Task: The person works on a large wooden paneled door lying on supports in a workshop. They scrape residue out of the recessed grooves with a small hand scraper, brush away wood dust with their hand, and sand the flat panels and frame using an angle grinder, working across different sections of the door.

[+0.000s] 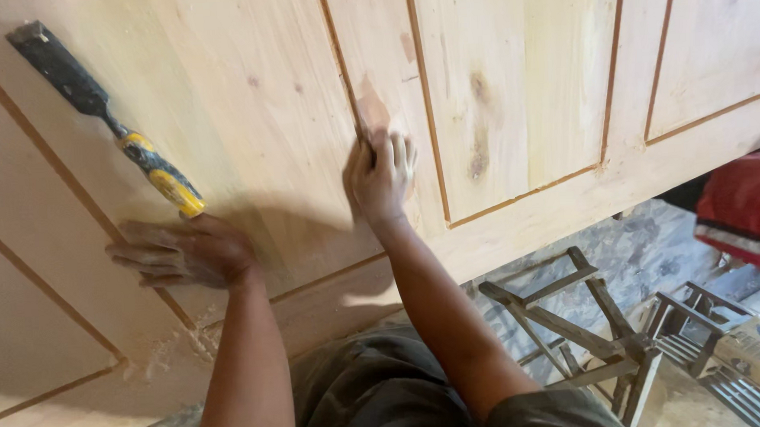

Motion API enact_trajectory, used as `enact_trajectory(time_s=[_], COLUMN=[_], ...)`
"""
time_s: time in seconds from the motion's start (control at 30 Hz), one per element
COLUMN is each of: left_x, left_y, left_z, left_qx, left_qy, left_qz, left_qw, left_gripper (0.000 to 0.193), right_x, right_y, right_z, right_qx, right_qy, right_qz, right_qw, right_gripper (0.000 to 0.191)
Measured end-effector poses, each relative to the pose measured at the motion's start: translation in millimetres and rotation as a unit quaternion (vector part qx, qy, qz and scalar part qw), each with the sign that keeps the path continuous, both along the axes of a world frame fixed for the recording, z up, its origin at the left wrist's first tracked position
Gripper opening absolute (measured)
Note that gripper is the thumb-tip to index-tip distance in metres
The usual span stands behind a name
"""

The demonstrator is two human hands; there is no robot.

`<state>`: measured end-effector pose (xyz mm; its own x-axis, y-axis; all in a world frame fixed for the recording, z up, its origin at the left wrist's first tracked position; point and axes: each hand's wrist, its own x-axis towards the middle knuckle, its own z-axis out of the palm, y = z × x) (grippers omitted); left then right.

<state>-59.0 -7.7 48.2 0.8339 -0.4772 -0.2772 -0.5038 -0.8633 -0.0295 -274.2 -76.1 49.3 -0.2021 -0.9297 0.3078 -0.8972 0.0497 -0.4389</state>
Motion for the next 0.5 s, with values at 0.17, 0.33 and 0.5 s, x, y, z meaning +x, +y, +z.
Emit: enact_trajectory(time_s=[0.17, 0.33, 0.5], left_x=[-0.6, 0.1, -0.5], left_y=[1.2, 0.8, -2.8], left_z=[0.5, 2.0, 2.8], left_qx=[-0.013, -0.003, 0.003], left_qy=[-0.004, 0.002, -0.005], left_qz=[-0.013, -0.017, -0.013], left_qw=[1.000, 1.000, 1.000], left_gripper=[0.071, 0.073, 0.071], right_x=[0.0, -2.0, -3.5], right_y=[-11.6, -2.6, -16.5], right_z=[-10.1, -1.5, 0.2], right_qx=[0.032, -0.018, -0.002], right_qy=[0.005, -0.003, -0.019], right_qz=[-0.010, 0.015, 0.031], right_qw=[0.999, 1.000, 0.999], right_gripper=[0.017, 0.008, 0.006])
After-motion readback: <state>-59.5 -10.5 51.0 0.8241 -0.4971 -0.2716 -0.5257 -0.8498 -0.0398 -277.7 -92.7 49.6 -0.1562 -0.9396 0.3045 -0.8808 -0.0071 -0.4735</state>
